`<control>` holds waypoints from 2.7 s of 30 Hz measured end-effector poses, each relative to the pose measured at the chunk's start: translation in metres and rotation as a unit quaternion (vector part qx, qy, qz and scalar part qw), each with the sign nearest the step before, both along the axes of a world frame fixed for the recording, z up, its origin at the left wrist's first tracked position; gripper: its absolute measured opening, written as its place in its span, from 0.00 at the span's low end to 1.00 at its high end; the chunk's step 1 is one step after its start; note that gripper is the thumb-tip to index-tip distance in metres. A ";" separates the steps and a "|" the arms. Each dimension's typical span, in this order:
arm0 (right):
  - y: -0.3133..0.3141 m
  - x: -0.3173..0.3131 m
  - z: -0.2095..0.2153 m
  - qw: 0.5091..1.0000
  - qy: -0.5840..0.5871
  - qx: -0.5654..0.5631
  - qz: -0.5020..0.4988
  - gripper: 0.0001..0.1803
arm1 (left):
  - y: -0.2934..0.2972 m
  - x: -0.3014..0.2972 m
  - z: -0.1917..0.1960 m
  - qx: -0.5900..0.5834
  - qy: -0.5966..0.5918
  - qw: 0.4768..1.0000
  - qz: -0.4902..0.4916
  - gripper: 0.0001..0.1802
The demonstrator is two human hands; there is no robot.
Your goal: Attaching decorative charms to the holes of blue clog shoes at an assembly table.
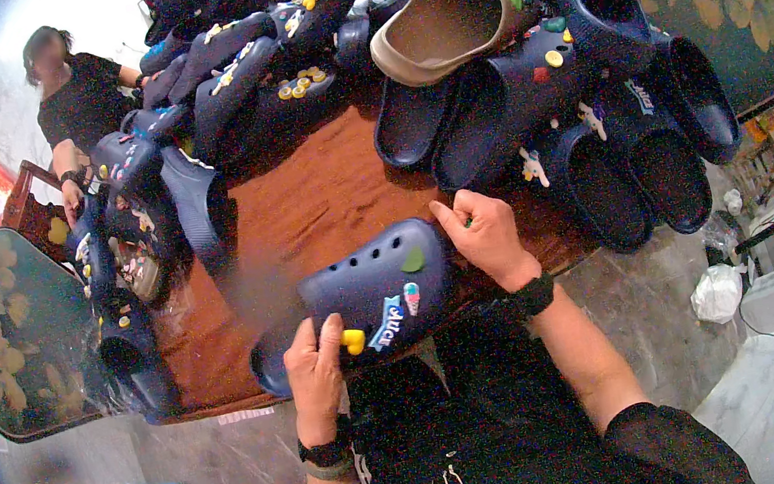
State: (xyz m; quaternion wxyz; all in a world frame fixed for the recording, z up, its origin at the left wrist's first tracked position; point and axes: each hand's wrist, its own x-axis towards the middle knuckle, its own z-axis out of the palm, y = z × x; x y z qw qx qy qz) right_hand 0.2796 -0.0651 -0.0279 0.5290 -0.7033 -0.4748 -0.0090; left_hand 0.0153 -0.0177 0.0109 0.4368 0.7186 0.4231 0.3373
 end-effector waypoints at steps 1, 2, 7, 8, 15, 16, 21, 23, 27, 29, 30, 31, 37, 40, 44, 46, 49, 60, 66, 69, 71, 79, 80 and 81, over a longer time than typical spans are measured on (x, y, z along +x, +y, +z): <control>-0.005 0.006 -0.003 0.997 -0.049 -0.056 -0.018 0.24 | 0.001 -0.003 0.002 0.026 0.002 0.999 0.032 0.21; -0.009 0.010 -0.006 0.997 -0.048 -0.055 -0.018 0.24 | 0.004 -0.009 0.001 0.007 0.019 0.998 0.054 0.21; -0.020 0.021 -0.008 0.964 -0.247 -0.100 -0.019 0.21 | 0.014 -0.013 -0.005 0.030 -0.027 0.996 0.080 0.20; -0.019 0.021 -0.006 0.953 -0.284 -0.104 -0.021 0.21 | 0.014 -0.013 -0.005 0.031 -0.039 0.996 0.075 0.19; -0.016 -0.010 0.023 0.955 -0.279 -0.095 -0.041 0.14 | 0.014 -0.018 -0.002 0.035 -0.030 0.998 0.051 0.15; -0.013 -0.011 0.026 0.971 -0.229 -0.064 0.014 0.11 | 0.013 -0.016 -0.001 0.030 -0.042 0.998 0.047 0.16; 0.017 -0.033 0.045 0.960 -0.090 -0.046 0.260 0.26 | 0.016 -0.022 -0.006 0.045 -0.026 0.998 0.037 0.19; 0.031 -0.033 0.032 0.931 -0.112 -0.093 0.335 0.31 | 0.017 -0.027 -0.010 0.048 -0.013 0.999 0.000 0.20; 0.036 -0.037 0.020 0.926 -0.039 -0.120 0.356 0.25 | 0.020 -0.031 -0.018 0.066 -0.013 0.998 -0.012 0.21; 0.040 -0.046 0.013 0.939 -0.089 -0.103 0.317 0.23 | 0.020 -0.028 -0.011 0.054 -0.009 0.998 -0.019 0.22; 0.042 -0.049 0.011 0.947 -0.138 -0.085 0.276 0.21 | 0.019 -0.027 -0.013 0.052 -0.009 0.998 -0.019 0.22; 0.043 -0.053 0.013 0.948 -0.172 -0.053 0.262 0.17 | 0.018 -0.026 -0.014 0.048 -0.035 0.998 -0.013 0.22; 0.051 -0.053 0.016 0.946 -0.233 -0.042 0.220 0.10 | 0.019 -0.033 -0.011 0.006 0.049 0.999 -0.021 0.18; 0.060 -0.031 0.010 0.972 -0.128 -0.088 0.179 0.10 | 0.018 -0.033 -0.011 0.000 0.056 0.998 -0.017 0.18; 0.056 -0.027 0.002 0.984 -0.045 -0.066 0.160 0.12 | 0.019 -0.032 -0.008 0.009 0.052 0.999 -0.015 0.18; 0.057 -0.026 0.002 0.987 -0.057 -0.087 0.122 0.12 | 0.017 -0.027 -0.012 0.021 0.006 1.000 -0.002 0.19; 0.061 -0.021 0.001 0.987 -0.077 -0.087 0.108 0.12 | 0.017 -0.026 -0.013 0.038 -0.034 0.999 0.013 0.24; 0.020 -0.056 0.053 0.844 -0.259 -0.079 0.464 0.35 | 0.016 -0.025 -0.008 0.020 -0.059 0.998 0.025 0.21; -0.003 -0.079 -0.001 0.854 -0.356 0.070 0.372 0.29 | 0.019 -0.027 -0.014 -0.013 -0.052 0.999 0.008 0.21; -0.002 -0.091 -0.003 0.901 -0.286 0.046 0.323 0.24 | 0.023 -0.032 -0.020 -0.102 -0.008 0.994 -0.030 0.18; -0.002 -0.090 -0.003 0.898 -0.283 0.028 0.335 0.25 | 0.025 -0.031 -0.025 -0.114 -0.089 0.989 -0.037 0.22; -0.008 -0.107 0.014 0.921 -0.251 -0.062 0.293 0.24 | 0.024 -0.032 -0.024 -0.151 -0.106 0.982 -0.049 0.20; -0.006 -0.103 0.011 0.910 -0.264 -0.049 0.317 0.23 | 0.024 -0.032 -0.023 -0.150 -0.102 0.982 -0.052 0.19; -0.005 -0.100 0.008 0.898 -0.276 -0.036 0.341 0.23 | 0.023 -0.031 -0.020 -0.150 -0.101 0.982 -0.053 0.19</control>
